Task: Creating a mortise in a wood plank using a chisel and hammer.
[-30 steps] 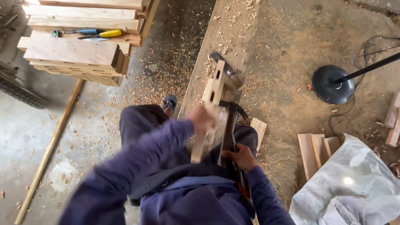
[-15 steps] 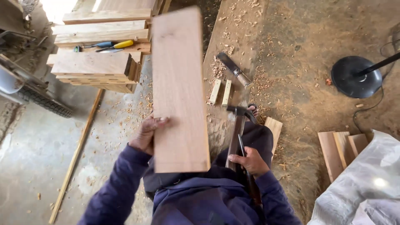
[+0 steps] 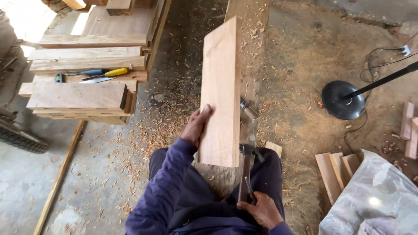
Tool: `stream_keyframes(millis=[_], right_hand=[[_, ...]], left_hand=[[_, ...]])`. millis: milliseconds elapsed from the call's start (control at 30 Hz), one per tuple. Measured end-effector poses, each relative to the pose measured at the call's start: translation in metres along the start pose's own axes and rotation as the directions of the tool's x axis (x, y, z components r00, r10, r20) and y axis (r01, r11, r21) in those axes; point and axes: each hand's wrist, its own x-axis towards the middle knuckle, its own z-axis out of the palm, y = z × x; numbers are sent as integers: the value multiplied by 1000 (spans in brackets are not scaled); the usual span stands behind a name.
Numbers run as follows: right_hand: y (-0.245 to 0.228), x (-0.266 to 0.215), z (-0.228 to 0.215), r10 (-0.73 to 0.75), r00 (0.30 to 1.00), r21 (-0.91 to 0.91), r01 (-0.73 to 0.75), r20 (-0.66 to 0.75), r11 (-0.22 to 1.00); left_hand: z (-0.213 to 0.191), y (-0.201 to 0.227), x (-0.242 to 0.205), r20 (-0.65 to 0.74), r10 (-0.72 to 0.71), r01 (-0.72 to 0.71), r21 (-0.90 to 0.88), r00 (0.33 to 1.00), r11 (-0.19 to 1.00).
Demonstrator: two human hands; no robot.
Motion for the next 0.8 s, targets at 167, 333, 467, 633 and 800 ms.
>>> stream_keyframes(millis=[167, 333, 467, 633, 800], right_hand=[[31, 37, 17, 16, 1000, -58, -15, 12, 998], [190, 145, 90, -91, 993, 24, 93, -81, 995], [143, 115, 69, -106, 993, -23, 105, -53, 994], [109, 79, 39, -103, 995, 111, 104, -20, 988], [12, 15, -33, -15, 996, 460, 53, -87, 886]], left_hand=[[10, -12, 75, 283, -211, 295, -299, 936, 908], [-33, -65, 131, 570, -185, 494, -455, 801, 741], [-65, -71, 134, 37, -364, 359, -281, 931, 890], [-79, -16, 60, -34, -265, 267, 208, 964, 941], [-69, 88, -34, 8, -62, 34, 770, 998, 638]])
